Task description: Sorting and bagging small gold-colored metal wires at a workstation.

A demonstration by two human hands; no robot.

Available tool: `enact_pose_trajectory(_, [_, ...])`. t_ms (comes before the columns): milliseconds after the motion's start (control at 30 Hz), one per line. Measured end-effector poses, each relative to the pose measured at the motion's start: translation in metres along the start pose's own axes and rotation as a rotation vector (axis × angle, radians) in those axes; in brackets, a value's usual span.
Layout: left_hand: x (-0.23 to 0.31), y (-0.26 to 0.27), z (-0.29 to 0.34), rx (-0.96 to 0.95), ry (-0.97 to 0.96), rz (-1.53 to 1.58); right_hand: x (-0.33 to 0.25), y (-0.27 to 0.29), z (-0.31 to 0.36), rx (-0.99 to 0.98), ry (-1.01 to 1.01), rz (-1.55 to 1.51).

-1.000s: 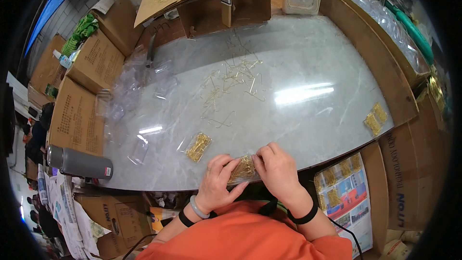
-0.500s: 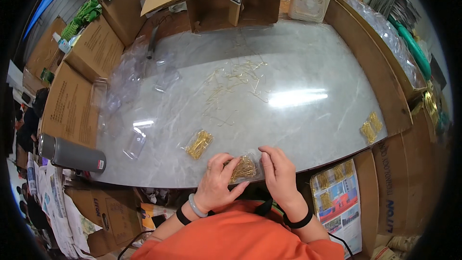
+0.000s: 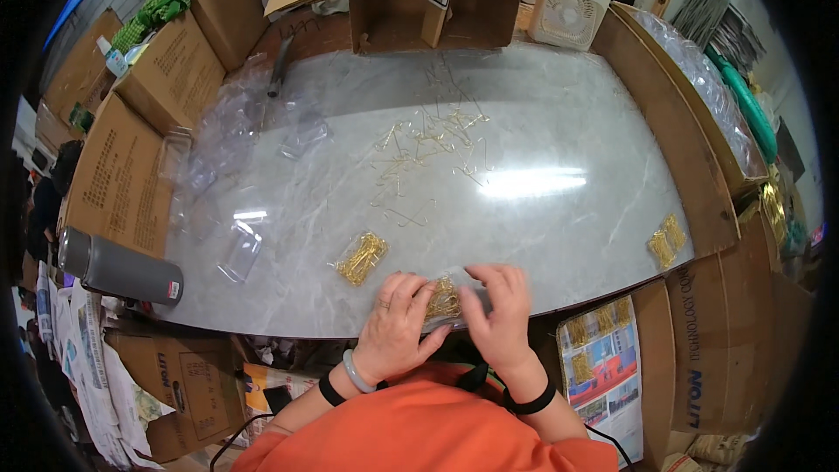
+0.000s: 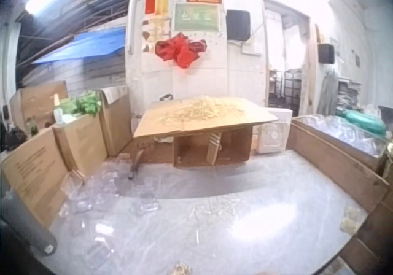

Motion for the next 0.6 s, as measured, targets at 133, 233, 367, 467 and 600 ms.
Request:
enact_pose_trajectory(133, [-0.003,-0.003,0.002,0.012,-0.031,-0.017,-0.040,-0.018,-0.020,-0.063,0.214,0.006])
enact_pose_trajectory(233, [-0.001,0.000,0.001,0.021,-0.012,0.003,-0.031,-0.022,-0.021,-0.039,0.198,-0.010])
enact_pose_trajectory(367, [-0.001,0.000,0.001,-0.001,0.012,0.007,-0.004,-0.003,-0.014,0.103,-0.021,-0.034])
enact_pose_trajectory(467, [-0.002,0.000,0.000,0.008,0.017,0.009,0.009,0.002,-0.002,0.080,-0.125,-0.027])
enact_pose_trajectory(600, [-0.003,-0.002,0.001,0.006,0.032,0.007,-0.010,-0.009,0.011,-0.033,-0.001,0.004])
Point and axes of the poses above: each hand's wrist, its own z-axis away from the middle knuckle, its own y-axis out of the back of the hand, x = y × z, the point moved 8 cm from there along -z, towards the middle knuckle, and after that the axes turned 6 degrees about y, right-handed, at the moved point
